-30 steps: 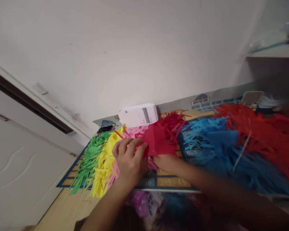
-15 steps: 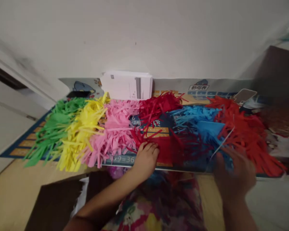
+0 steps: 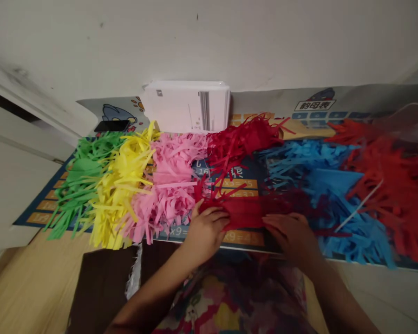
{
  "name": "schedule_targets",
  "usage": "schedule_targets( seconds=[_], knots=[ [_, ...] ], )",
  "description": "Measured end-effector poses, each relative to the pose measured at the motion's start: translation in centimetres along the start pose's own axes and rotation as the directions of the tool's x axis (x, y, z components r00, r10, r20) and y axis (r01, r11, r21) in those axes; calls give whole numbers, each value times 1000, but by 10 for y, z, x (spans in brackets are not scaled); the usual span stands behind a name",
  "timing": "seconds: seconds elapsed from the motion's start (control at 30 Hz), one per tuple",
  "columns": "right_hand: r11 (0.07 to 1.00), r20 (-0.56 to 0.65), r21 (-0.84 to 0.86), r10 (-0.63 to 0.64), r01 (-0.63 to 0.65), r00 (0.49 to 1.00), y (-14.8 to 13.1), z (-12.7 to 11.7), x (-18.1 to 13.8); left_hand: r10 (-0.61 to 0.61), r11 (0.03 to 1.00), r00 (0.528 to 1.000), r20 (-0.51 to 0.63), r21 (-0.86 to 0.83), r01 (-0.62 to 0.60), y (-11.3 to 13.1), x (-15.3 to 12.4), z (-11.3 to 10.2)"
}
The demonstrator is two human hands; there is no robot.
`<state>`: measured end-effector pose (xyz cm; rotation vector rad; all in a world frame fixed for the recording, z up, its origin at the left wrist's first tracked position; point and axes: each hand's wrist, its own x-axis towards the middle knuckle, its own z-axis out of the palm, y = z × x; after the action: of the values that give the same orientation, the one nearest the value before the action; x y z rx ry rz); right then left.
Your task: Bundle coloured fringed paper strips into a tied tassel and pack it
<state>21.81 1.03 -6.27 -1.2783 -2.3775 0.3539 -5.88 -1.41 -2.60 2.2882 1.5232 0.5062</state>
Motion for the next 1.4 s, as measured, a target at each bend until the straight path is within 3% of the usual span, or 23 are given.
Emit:
schedule_targets(
  seconds=[0.13, 0.37, 1.13, 1.2, 1.27, 1.33, 1.4],
  knots=[
    [983, 34, 52, 177, -178, 984, 0, -6, 21, -145, 987, 987, -76, -87, 138, -3, 13, -2],
    [949, 12, -66, 311, -309, 950, 0, 6, 53, -333, 931, 937, -109, 117, 344, 6, 39, 9],
    [915, 4, -84, 396, -395, 918, 2, 9, 58, -374, 909, 924, -81, 166, 382, 1, 48, 9],
    [903, 5, -85, 423, -421, 906, 2, 10, 59, -301, 916, 942, -146, 230, 328, 1, 47, 6],
    [886, 7, -99, 457, -454, 890, 1, 8, 61, -117, 919, 972, -203, 348, 183, 2, 48, 1],
    [873, -29, -148, 466, -465, 884, -2, 2, 61, 163, 885, 981, -102, 454, -100, 1, 51, -3],
    [886, -127, -221, 388, -407, 913, -8, -8, 59, 373, 801, 921, 107, 463, -379, -2, 54, -6]
  ],
)
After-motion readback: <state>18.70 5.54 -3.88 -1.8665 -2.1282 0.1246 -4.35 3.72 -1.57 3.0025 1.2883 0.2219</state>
